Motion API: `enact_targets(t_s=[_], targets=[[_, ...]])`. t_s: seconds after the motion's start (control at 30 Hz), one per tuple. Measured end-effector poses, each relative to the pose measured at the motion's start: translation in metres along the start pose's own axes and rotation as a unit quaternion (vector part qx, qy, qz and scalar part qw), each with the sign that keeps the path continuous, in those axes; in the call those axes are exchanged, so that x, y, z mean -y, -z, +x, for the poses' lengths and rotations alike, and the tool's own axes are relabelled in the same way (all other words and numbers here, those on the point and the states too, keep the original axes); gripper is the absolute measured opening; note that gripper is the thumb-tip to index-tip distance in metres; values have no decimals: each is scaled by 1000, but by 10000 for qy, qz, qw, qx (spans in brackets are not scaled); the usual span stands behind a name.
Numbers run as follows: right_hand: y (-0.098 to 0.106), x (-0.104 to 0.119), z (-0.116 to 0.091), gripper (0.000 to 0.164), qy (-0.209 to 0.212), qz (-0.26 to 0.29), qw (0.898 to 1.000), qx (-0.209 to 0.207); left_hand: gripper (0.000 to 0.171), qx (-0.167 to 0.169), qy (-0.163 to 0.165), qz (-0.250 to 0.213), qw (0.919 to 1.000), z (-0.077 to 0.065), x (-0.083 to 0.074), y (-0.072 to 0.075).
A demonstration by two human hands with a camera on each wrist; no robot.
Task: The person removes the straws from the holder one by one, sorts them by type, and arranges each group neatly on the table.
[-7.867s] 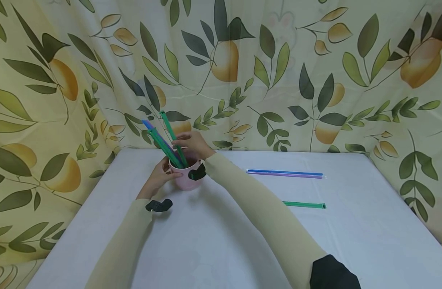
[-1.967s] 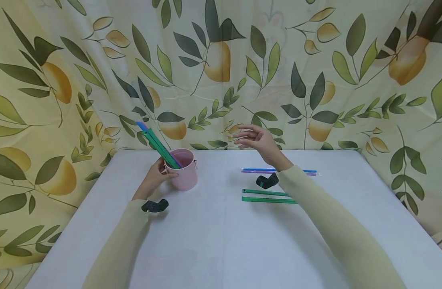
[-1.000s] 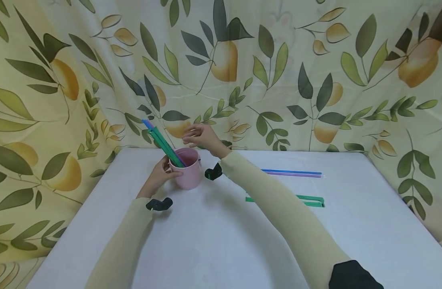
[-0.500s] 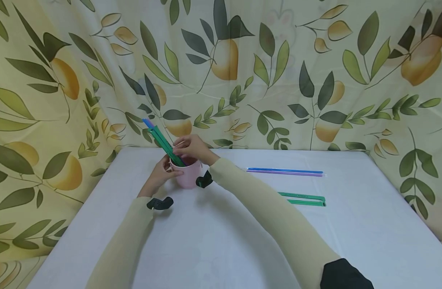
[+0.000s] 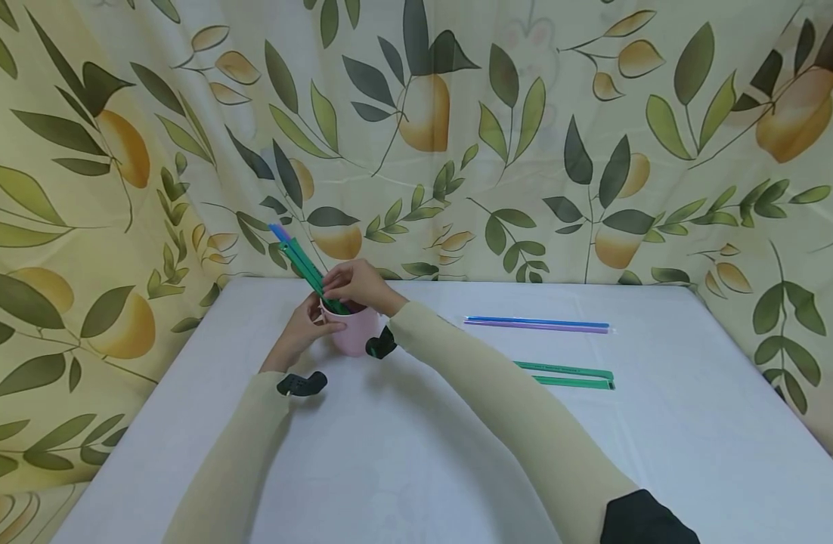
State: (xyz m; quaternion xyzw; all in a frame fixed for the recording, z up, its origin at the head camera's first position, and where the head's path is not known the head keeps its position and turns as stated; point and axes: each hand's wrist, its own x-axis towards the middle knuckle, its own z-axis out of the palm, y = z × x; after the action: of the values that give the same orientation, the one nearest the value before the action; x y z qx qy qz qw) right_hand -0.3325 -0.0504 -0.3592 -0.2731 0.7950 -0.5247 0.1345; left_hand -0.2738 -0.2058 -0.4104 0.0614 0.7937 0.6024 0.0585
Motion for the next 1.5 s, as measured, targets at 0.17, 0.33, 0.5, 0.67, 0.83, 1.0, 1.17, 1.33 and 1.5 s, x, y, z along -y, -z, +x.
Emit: enact_targets(t_s=[0.17,0.33,0.5,0.67,0.83,1.0,1.17,1.33,1.5], targets=[[-1,0,-2,22,50,-13,10000,37,84,-22,22,-25,10000,0,0,0],[-1,-2,-2,21,107,-75,9999,82,84,-21,30,-8,10000,0,-1,-1],[-1,-4,0,22,196,-275,9992,198,80,-62,79,-26,9999,-1,-2,-1],[-1,-6,1,21,246,-554,9974,390,73,-123,172,-13,9998,-3,-3,-2],[0,-4,0,19,185,-606,9968,483,75,-106,201,80,9997,-3,-2,-1],[1,-3,-1,17,198,-688,9955,616,77,-78,191,102,9997,1,4,0],[3,-3,-1,16,173,-613,9951,756,77,-159,169,64,9997,12,22,2],[6,-2,-2,18,-29,-267,9968,753,82,-200,-14,169,9997,14,26,3],[8,-3,-1,21,-49,191,9973,711,85,-115,-102,134,9998,12,22,2]])
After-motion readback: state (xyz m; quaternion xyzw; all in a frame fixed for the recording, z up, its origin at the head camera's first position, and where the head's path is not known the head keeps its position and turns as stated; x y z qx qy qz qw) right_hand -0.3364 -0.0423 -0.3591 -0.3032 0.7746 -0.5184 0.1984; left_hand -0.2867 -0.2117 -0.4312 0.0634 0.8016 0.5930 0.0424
